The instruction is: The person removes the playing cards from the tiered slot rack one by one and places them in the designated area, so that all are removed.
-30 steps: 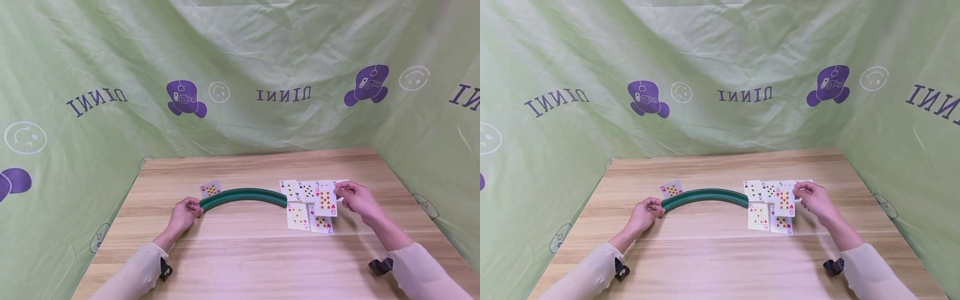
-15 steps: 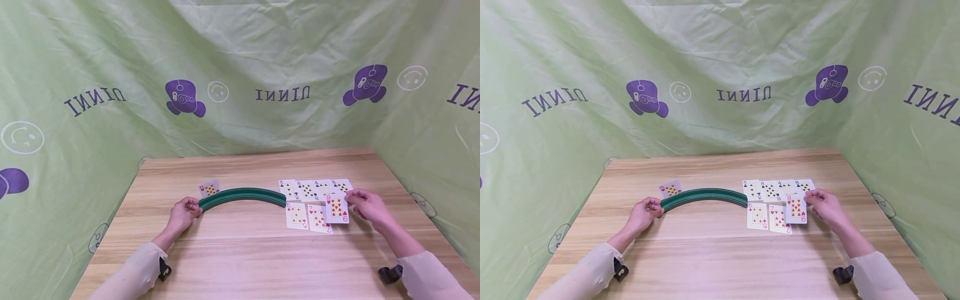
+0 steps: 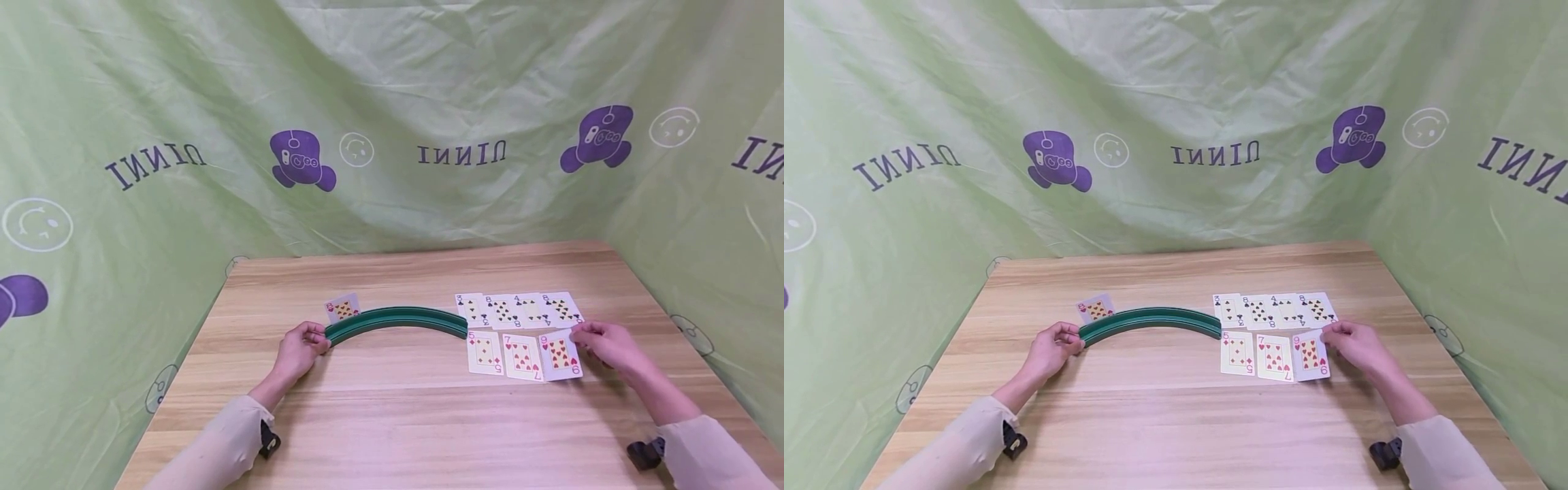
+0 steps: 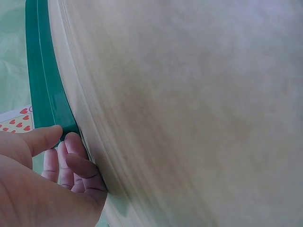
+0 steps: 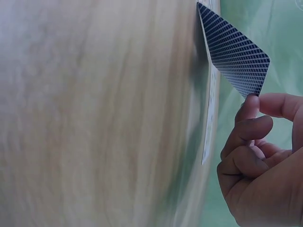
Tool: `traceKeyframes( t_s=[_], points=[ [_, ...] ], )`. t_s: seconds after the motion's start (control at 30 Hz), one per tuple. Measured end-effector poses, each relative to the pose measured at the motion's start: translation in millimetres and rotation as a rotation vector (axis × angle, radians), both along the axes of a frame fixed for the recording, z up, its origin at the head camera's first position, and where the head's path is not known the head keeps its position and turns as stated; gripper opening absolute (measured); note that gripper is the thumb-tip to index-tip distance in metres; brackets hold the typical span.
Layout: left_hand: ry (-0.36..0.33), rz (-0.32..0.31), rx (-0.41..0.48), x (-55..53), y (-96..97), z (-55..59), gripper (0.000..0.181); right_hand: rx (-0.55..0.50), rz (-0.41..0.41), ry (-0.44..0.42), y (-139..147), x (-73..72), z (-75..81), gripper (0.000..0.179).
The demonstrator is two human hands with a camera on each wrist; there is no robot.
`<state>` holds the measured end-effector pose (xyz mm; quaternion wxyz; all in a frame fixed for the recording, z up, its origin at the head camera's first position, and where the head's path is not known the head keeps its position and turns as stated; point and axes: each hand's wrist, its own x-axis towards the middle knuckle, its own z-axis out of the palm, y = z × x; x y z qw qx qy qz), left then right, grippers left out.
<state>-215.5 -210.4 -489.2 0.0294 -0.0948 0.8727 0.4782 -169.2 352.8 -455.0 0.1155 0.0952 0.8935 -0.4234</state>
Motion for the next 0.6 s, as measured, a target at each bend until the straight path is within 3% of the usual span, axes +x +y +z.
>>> traceKeyframes(
  t_s=[0.27,0.6],
  points=[
    [-0.001,-0.002,0.000,-0.1,0.5,0.9,0.027,0.028,0.034,0.001,-6.8,-6.1,-6.5,0.045],
    [-0.003,-0.002,0.006,-0.5,-0.4,0.3,0.028,-0.052,0.024,0.008,-3.8,-9.8,-7.3,0.045]
  ],
)
